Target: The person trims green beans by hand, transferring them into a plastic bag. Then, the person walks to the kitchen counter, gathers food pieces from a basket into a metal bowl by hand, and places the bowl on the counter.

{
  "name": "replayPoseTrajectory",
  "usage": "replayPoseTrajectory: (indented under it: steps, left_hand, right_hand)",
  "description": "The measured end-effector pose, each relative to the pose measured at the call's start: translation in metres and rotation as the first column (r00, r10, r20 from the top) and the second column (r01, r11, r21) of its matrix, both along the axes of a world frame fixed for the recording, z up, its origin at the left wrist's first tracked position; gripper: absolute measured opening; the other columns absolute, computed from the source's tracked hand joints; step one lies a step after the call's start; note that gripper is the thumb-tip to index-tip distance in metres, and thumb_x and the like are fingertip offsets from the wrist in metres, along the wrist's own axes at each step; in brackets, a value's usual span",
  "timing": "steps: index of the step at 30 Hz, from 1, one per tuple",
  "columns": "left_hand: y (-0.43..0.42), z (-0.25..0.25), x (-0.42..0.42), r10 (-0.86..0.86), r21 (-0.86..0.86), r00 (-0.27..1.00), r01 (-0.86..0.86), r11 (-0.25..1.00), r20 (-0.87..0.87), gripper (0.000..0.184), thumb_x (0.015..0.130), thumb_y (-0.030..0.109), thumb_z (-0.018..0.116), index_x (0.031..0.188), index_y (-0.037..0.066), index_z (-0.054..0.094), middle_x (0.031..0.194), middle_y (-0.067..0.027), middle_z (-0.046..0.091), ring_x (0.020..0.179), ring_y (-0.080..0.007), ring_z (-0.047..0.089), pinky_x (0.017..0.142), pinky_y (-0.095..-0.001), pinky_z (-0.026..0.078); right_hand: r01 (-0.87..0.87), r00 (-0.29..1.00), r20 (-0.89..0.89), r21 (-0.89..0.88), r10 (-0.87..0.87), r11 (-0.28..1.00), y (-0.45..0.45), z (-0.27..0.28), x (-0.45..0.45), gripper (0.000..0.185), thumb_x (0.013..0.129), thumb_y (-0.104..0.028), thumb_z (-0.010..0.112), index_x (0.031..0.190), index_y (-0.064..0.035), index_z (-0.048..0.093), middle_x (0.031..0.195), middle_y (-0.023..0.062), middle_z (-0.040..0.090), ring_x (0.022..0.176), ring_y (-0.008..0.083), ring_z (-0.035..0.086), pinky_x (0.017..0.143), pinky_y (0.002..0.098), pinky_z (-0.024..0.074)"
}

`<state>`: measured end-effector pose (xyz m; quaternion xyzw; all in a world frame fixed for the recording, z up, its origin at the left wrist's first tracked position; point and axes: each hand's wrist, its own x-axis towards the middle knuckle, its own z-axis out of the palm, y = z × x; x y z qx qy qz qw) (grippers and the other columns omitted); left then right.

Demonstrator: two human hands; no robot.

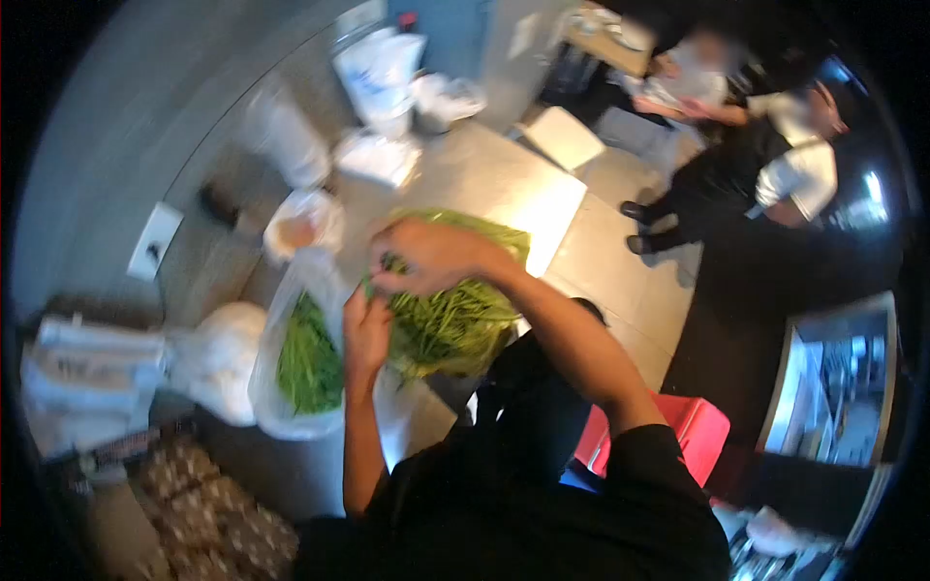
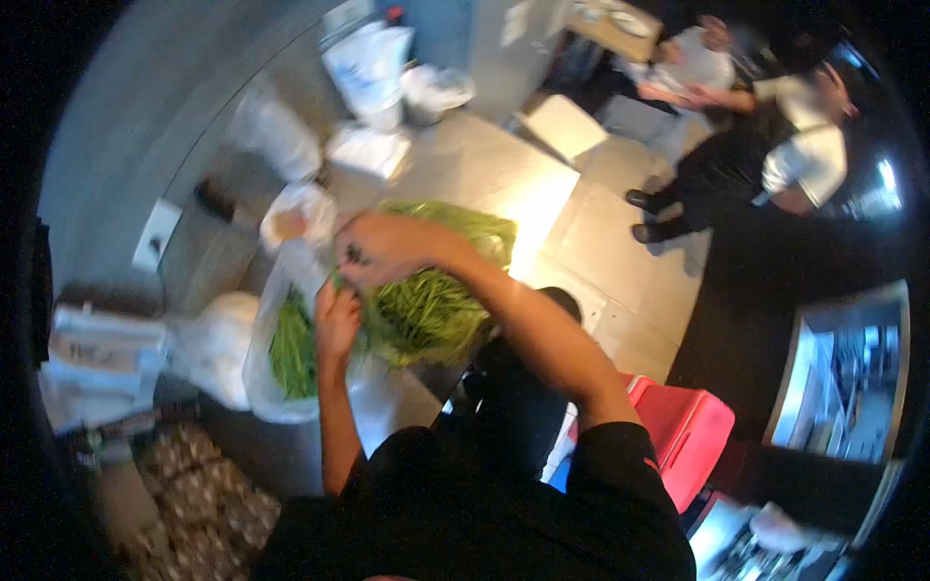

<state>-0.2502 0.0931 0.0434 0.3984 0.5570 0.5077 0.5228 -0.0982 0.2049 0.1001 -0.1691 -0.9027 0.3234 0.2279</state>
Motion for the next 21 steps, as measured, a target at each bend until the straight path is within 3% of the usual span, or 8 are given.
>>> replayPoseTrajectory:
  steps: [2,4,9,10,12,14,17,21]
  left_hand:
    - [0.002,-0.010,-0.002,-0.037,0.086,0.986,0.052,0.995,-0.163,0.027,0.099,0.028,0.049,0.113,0.006,0.058,0.065,0.0054,0.038,0.056,-0.0055,0.036,0.049,-0.0241,0.031]
    - [0.002,0.026,0.006,-0.050,-0.090,0.998,0.047,0.995,-0.036,0.030,0.099,0.031,0.048,0.112,0.006,0.058,0.065,0.0046,0.038,0.058,-0.0069,0.037,0.052,-0.0253,0.033]
    - [0.002,0.026,0.003,-0.055,-0.080,0.998,0.053,0.995,-0.020,0.033,0.099,0.035,0.048,0.109,0.006,0.058,0.064,0.0049,0.037,0.058,-0.0065,0.034,0.054,-0.0224,0.030]
    - [0.002,0.027,0.003,-0.072,-0.071,0.997,0.072,0.995,0.010,0.027,0.099,0.037,0.047,0.102,0.011,0.056,0.063,0.0073,0.036,0.052,-0.0031,0.030,0.047,-0.0203,0.024]
    - [0.001,0.029,0.001,-0.089,-0.058,0.995,0.091,0.994,0.040,0.024,0.099,0.039,0.047,0.095,0.016,0.053,0.061,0.0096,0.035,0.046,0.0002,0.025,0.040,-0.0182,0.018]
    - [0.000,0.029,0.000,-0.100,-0.145,0.995,0.101,0.984,0.015,0.034,0.099,0.037,0.048,0.108,0.005,0.058,0.064,0.0045,0.038,0.059,-0.0075,0.036,0.055,-0.0245,0.032]
    - [0.002,0.022,0.000,-0.117,-0.080,0.992,0.112,0.990,-0.055,0.034,0.099,0.037,0.048,0.103,0.005,0.058,0.064,0.0039,0.040,0.059,-0.0079,0.037,0.056,-0.0250,0.033]
    - [0.003,0.013,-0.002,-0.140,-0.045,0.989,0.137,0.990,-0.055,0.034,0.099,0.037,0.048,0.097,0.004,0.058,0.065,0.0031,0.042,0.059,-0.0088,0.038,0.056,-0.0259,0.034]
  right_hand:
    - [-0.014,1.000,-0.019,-0.038,0.013,0.999,0.000,0.011,0.000,0.014,0.080,-0.014,0.061,0.078,-0.0005,0.058,0.080,0.0142,0.059,0.079,0.0323,0.059,0.073,0.0382,0.0475]
    - [-0.041,0.999,-0.027,-0.051,0.039,0.998,0.003,0.019,0.000,0.010,0.079,-0.009,0.061,0.077,-0.0003,0.057,0.079,0.0132,0.058,0.077,0.0317,0.058,0.071,0.0374,0.0471]
    - [0.072,0.997,-0.030,-0.078,-0.074,0.994,0.013,0.025,0.015,0.015,0.073,0.009,0.058,0.085,-0.0005,0.057,0.080,0.0093,0.059,0.076,0.0219,0.061,0.072,0.0326,0.0475]
    - [0.130,0.990,0.075,-0.183,-0.118,0.974,0.013,0.031,0.019,0.013,0.079,0.005,0.059,0.090,-0.0013,0.059,0.085,0.0081,0.063,0.079,0.0184,0.062,0.074,0.0321,0.0482]
    - [0.128,0.991,-0.007,-0.212,-0.132,0.969,0.013,0.027,0.017,0.013,0.080,0.002,0.060,0.093,-0.0007,0.060,0.088,0.0104,0.065,0.081,0.0201,0.064,0.073,0.0331,0.0496]
    - [0.127,0.985,-0.086,-0.238,-0.151,0.963,0.011,0.030,0.015,0.015,0.081,-0.001,0.061,0.095,-0.0001,0.061,0.090,0.0128,0.066,0.082,0.0218,0.065,0.073,0.0341,0.0510]
    - [0.151,0.983,-0.049,-0.313,-0.175,0.938,0.007,0.037,0.013,0.017,0.085,-0.009,0.065,0.100,-0.0016,0.062,0.091,0.0109,0.068,0.083,0.0198,0.066,0.073,0.0318,0.0510]
    - [0.147,0.988,-0.014,-0.184,-0.152,0.972,0.006,0.043,0.010,0.018,0.084,-0.016,0.070,0.093,-0.0022,0.062,0.080,0.0072,0.066,0.075,0.0152,0.063,0.068,0.0299,0.0498]
